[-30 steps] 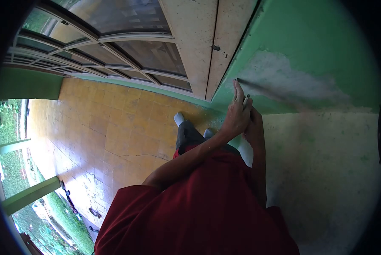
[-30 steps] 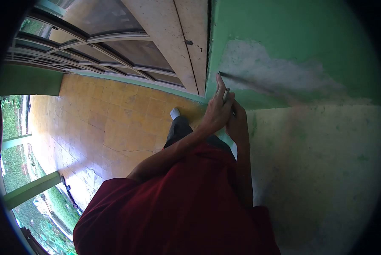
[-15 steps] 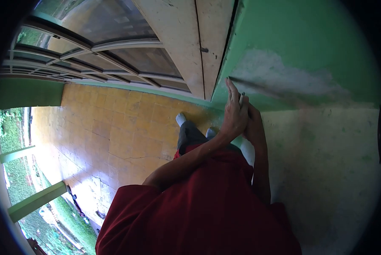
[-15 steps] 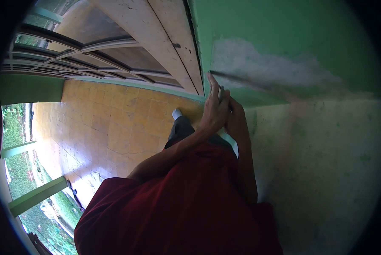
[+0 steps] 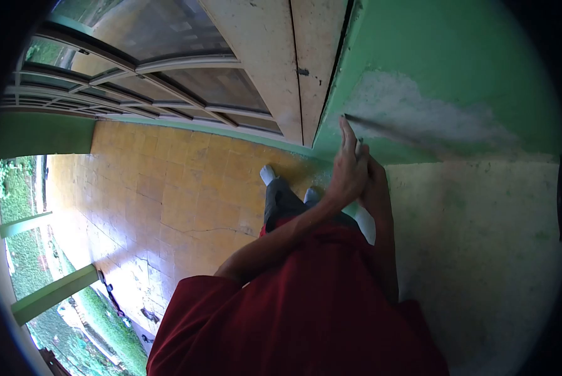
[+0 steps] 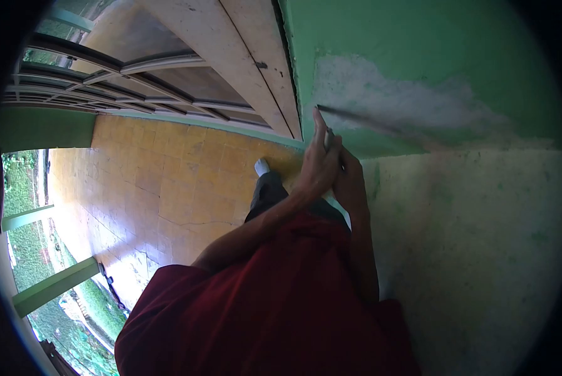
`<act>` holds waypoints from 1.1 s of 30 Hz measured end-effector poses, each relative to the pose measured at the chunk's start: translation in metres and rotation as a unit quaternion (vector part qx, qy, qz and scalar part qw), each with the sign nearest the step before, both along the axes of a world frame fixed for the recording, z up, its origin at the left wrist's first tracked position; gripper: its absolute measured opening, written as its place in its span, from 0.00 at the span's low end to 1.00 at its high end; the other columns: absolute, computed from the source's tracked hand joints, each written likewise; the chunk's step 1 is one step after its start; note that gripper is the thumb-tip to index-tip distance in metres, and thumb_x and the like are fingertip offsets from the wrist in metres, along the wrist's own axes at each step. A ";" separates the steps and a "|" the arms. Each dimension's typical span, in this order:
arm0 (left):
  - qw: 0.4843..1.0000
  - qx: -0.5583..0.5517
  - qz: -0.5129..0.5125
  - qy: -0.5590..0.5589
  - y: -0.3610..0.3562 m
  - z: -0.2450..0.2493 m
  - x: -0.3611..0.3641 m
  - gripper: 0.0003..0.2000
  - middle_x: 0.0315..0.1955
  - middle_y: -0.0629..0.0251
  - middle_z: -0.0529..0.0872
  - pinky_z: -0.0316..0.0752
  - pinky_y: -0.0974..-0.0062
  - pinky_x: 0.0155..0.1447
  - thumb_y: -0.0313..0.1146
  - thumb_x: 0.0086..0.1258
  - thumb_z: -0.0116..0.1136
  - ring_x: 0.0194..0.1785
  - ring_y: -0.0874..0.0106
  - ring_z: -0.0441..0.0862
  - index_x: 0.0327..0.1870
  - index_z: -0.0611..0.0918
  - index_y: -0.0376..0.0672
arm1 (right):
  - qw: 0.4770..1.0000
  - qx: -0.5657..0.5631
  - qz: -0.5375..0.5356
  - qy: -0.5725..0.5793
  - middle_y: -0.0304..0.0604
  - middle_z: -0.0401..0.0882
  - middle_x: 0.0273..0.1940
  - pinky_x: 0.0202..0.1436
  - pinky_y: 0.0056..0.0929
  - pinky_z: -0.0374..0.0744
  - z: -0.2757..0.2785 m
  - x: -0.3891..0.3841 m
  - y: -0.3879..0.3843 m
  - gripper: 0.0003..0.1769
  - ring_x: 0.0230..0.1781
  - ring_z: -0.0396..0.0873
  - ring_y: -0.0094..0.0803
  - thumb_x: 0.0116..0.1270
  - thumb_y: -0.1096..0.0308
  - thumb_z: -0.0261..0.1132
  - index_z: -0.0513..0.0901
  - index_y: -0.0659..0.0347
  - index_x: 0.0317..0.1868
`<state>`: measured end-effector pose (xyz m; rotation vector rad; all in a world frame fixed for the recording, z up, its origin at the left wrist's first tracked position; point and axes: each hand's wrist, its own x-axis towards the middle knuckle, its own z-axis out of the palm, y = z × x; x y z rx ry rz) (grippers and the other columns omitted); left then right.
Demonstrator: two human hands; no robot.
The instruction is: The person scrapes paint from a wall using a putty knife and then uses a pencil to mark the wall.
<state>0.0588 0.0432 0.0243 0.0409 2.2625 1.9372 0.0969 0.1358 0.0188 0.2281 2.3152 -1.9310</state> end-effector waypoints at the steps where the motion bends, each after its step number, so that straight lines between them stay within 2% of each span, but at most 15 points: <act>1: 1.000 0.001 0.002 0.007 0.001 -0.001 -0.006 0.36 0.59 0.32 0.74 0.69 0.60 0.65 0.33 0.78 0.45 0.60 0.45 0.77 0.78 0.39 0.34 | 0.999 -0.031 -0.010 -0.020 0.52 0.84 0.48 0.55 0.33 0.76 0.004 -0.005 0.002 0.19 0.49 0.80 0.32 0.72 0.67 0.56 0.78 0.69 0.57; 4: 0.999 -0.033 0.008 0.010 0.006 -0.010 0.000 0.36 0.60 0.31 0.73 0.69 0.60 0.65 0.33 0.78 0.45 0.62 0.45 0.76 0.78 0.39 0.36 | 0.999 0.017 -0.028 0.023 0.51 0.84 0.47 0.54 0.33 0.76 -0.006 -0.002 -0.003 0.17 0.48 0.80 0.33 0.71 0.67 0.56 0.78 0.69 0.55; 6: 0.996 -0.026 0.037 0.076 0.011 -0.014 0.003 0.37 0.60 0.30 0.72 0.68 0.60 0.65 0.33 0.78 0.45 0.62 0.45 0.75 0.78 0.39 0.36 | 1.000 0.003 -0.010 0.011 0.51 0.84 0.47 0.55 0.33 0.76 -0.001 0.002 0.006 0.17 0.47 0.80 0.33 0.71 0.68 0.56 0.78 0.69 0.55; 8: 0.997 -0.021 0.032 0.060 0.012 -0.011 0.007 0.37 0.60 0.30 0.72 0.68 0.60 0.65 0.33 0.78 0.45 0.63 0.45 0.74 0.78 0.38 0.36 | 1.000 -0.012 0.005 0.014 0.51 0.84 0.47 0.55 0.32 0.75 0.006 -0.006 0.009 0.17 0.47 0.80 0.33 0.71 0.68 0.56 0.78 0.69 0.55; 10: 0.998 -0.008 0.035 0.045 0.014 -0.013 0.003 0.37 0.60 0.30 0.72 0.68 0.60 0.66 0.33 0.78 0.45 0.63 0.46 0.74 0.78 0.38 0.36 | 0.997 0.015 0.039 -0.057 0.52 0.84 0.46 0.54 0.32 0.75 0.012 -0.013 0.013 0.16 0.47 0.80 0.33 0.71 0.69 0.55 0.78 0.70 0.54; 11: 0.997 -0.019 0.046 0.060 0.012 -0.020 -0.001 0.37 0.59 0.31 0.73 0.68 0.61 0.65 0.33 0.78 0.45 0.61 0.46 0.75 0.78 0.38 0.36 | 0.998 0.016 0.041 -0.055 0.52 0.84 0.46 0.54 0.32 0.75 0.008 -0.015 0.012 0.16 0.47 0.80 0.33 0.71 0.69 0.55 0.78 0.70 0.54; 13: 0.995 -0.030 0.063 0.074 0.006 -0.015 -0.005 0.37 0.58 0.31 0.73 0.69 0.61 0.64 0.32 0.77 0.45 0.60 0.46 0.76 0.78 0.37 0.35 | 0.998 0.039 0.040 0.029 0.53 0.84 0.46 0.53 0.33 0.76 -0.003 -0.019 0.008 0.16 0.45 0.80 0.33 0.71 0.69 0.55 0.78 0.70 0.53; 15: 1.000 -0.012 0.001 0.004 0.001 -0.010 0.002 0.38 0.56 0.31 0.75 0.71 0.62 0.63 0.32 0.77 0.46 0.58 0.46 0.78 0.77 0.37 0.35 | 0.999 0.008 0.015 0.030 0.53 0.84 0.46 0.53 0.33 0.76 0.001 -0.008 0.004 0.16 0.45 0.80 0.33 0.71 0.69 0.55 0.78 0.70 0.53; 17: 0.999 -0.009 0.038 0.019 -0.001 -0.020 -0.009 0.38 0.56 0.31 0.75 0.71 0.62 0.62 0.32 0.77 0.46 0.57 0.47 0.78 0.78 0.37 0.36 | 0.999 -0.027 -0.007 0.043 0.54 0.84 0.45 0.52 0.33 0.76 -0.003 -0.019 -0.002 0.15 0.46 0.81 0.34 0.71 0.70 0.55 0.78 0.71 0.52; 19: 0.998 -0.001 0.064 0.025 0.001 -0.022 -0.007 0.38 0.55 0.31 0.76 0.72 0.62 0.61 0.32 0.77 0.46 0.56 0.47 0.79 0.78 0.37 0.36 | 0.994 0.047 0.094 0.001 0.54 0.84 0.47 0.53 0.33 0.76 -0.016 -0.031 0.000 0.16 0.48 0.82 0.35 0.70 0.70 0.55 0.78 0.71 0.53; 21: 0.999 -0.033 0.034 0.024 -0.007 -0.018 -0.008 0.38 0.58 0.29 0.73 0.71 0.61 0.62 0.32 0.77 0.46 0.60 0.47 0.77 0.78 0.36 0.37 | 0.997 0.038 0.066 0.012 0.54 0.84 0.47 0.54 0.33 0.76 -0.010 -0.021 0.001 0.16 0.49 0.82 0.35 0.70 0.70 0.55 0.78 0.71 0.53; 22: 0.999 0.017 0.018 0.023 -0.003 -0.004 0.000 0.38 0.62 0.28 0.70 0.70 0.61 0.64 0.31 0.77 0.45 0.65 0.44 0.73 0.78 0.35 0.37 | 0.999 0.029 0.030 0.014 0.54 0.84 0.47 0.54 0.33 0.76 -0.005 -0.011 0.001 0.16 0.50 0.82 0.35 0.69 0.70 0.55 0.78 0.71 0.53; 25: 0.998 -0.014 0.050 0.029 0.003 -0.013 -0.008 0.38 0.64 0.27 0.67 0.69 0.61 0.66 0.31 0.77 0.45 0.68 0.43 0.70 0.77 0.36 0.36 | 0.998 0.045 0.047 0.021 0.55 0.84 0.47 0.54 0.33 0.76 -0.012 -0.020 0.006 0.17 0.49 0.82 0.35 0.69 0.69 0.56 0.78 0.71 0.53; 29: 0.998 -0.028 0.031 0.041 -0.001 -0.019 -0.003 0.37 0.63 0.28 0.69 0.69 0.62 0.65 0.31 0.77 0.46 0.66 0.45 0.72 0.78 0.37 0.36 | 0.999 0.003 0.026 0.019 0.54 0.84 0.46 0.54 0.33 0.76 -0.008 -0.013 0.000 0.17 0.49 0.82 0.35 0.69 0.70 0.56 0.77 0.71 0.53; 33: 0.999 -0.019 0.037 0.025 -0.008 -0.013 -0.014 0.37 0.61 0.29 0.71 0.69 0.62 0.65 0.32 0.77 0.45 0.64 0.46 0.74 0.77 0.37 0.34 | 0.998 0.025 0.050 0.037 0.54 0.84 0.47 0.53 0.32 0.76 -0.015 -0.025 0.000 0.17 0.48 0.81 0.34 0.70 0.70 0.55 0.77 0.72 0.54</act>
